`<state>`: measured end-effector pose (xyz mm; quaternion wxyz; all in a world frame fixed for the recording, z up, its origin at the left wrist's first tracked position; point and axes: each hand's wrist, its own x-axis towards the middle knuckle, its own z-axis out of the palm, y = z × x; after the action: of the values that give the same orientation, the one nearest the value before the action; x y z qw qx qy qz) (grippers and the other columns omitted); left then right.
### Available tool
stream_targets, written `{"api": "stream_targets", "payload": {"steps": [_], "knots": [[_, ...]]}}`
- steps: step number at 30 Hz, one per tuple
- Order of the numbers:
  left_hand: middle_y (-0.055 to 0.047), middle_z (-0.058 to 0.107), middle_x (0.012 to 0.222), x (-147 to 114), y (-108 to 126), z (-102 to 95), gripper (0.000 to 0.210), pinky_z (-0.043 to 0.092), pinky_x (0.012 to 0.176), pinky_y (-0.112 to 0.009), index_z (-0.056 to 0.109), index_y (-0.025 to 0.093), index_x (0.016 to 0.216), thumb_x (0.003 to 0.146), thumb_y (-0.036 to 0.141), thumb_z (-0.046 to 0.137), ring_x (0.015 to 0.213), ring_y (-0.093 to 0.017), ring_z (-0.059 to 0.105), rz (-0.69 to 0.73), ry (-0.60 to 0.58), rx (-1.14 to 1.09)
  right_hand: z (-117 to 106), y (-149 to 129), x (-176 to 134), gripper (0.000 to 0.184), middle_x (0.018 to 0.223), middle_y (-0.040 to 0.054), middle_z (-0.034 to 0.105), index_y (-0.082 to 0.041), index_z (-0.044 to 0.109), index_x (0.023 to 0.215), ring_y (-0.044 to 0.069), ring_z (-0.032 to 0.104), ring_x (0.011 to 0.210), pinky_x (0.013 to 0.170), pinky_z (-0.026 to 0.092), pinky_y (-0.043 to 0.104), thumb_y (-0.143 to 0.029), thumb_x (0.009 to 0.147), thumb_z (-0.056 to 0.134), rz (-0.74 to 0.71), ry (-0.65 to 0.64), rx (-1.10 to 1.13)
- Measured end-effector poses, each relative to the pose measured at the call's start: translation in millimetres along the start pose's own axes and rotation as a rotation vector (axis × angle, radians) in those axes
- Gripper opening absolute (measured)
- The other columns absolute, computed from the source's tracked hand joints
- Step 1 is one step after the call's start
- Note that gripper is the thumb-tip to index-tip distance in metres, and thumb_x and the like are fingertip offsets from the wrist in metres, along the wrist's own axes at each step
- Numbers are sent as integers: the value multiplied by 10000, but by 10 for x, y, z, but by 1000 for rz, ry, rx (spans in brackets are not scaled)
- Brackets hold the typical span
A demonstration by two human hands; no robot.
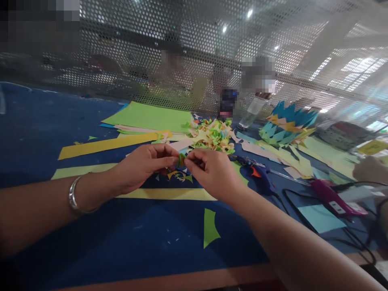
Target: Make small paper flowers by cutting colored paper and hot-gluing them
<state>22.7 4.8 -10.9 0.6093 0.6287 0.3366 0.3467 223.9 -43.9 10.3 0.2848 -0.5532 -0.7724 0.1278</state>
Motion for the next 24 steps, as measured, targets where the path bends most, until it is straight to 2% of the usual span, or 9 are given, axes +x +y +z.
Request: {"api": "stream_targets", "payload": {"steps": [4, 8, 10, 13, 15, 19, 24], "knots": [[31, 573, 707, 9, 36, 17, 190, 425, 588, -227, 653, 169, 865, 879, 358, 658, 592, -86, 509, 42, -33, 207, 37, 53, 15, 202, 591, -42, 519, -189, 647, 800, 91, 472, 513, 506, 336, 253, -321, 935, 576, 22, -22, 92], [41, 548, 672, 24, 46, 15, 205, 416, 583, -232, 623, 180, 853, 904, 378, 616, 590, -97, 515, 102, -14, 395, 47, 113, 0, 211, 631, -40, 571, -194, 637, 827, 88, 534, 498, 504, 385, 241, -339, 960, 560, 51, -62, 201], [35, 563, 685, 37, 26, -1, 225, 404, 571, -236, 624, 189, 872, 923, 405, 584, 586, -102, 519, 140, 7, 506, 42, 122, -13, 255, 653, -32, 605, -189, 632, 820, 82, 549, 483, 505, 410, 234, -373, 977, 549, 62, -70, 251], [23, 585, 704, 58, -8, -19, 269, 383, 549, -241, 620, 200, 898, 945, 452, 539, 577, -108, 511, 194, 55, 623, 35, 113, -27, 355, 586, -35, 584, -179, 605, 735, 72, 531, 447, 508, 419, 226, -409, 995, 530, 63, -45, 276], [25, 578, 690, 64, -10, -15, 285, 374, 543, -242, 614, 202, 905, 953, 468, 523, 571, -110, 502, 207, 76, 663, 38, 111, -32, 360, 585, -35, 579, -177, 606, 729, 68, 523, 439, 495, 411, 222, -418, 988, 545, 64, -42, 295], [25, 596, 706, 48, 32, 25, 278, 374, 553, -241, 616, 195, 895, 952, 450, 524, 584, -107, 501, 230, 74, 717, 56, 144, -40, 255, 666, -28, 596, -187, 637, 825, 76, 528, 474, 470, 373, 229, -400, 959, 593, 61, -67, 325], [20, 626, 723, 49, 53, 19, 238, 388, 559, -241, 624, 190, 853, 930, 402, 547, 623, -115, 540, 245, 50, 725, 59, 176, -48, 250, 621, -39, 509, -192, 605, 782, 81, 466, 495, 474, 304, 250, -375, 952, 593, 33, -41, 263]]}}
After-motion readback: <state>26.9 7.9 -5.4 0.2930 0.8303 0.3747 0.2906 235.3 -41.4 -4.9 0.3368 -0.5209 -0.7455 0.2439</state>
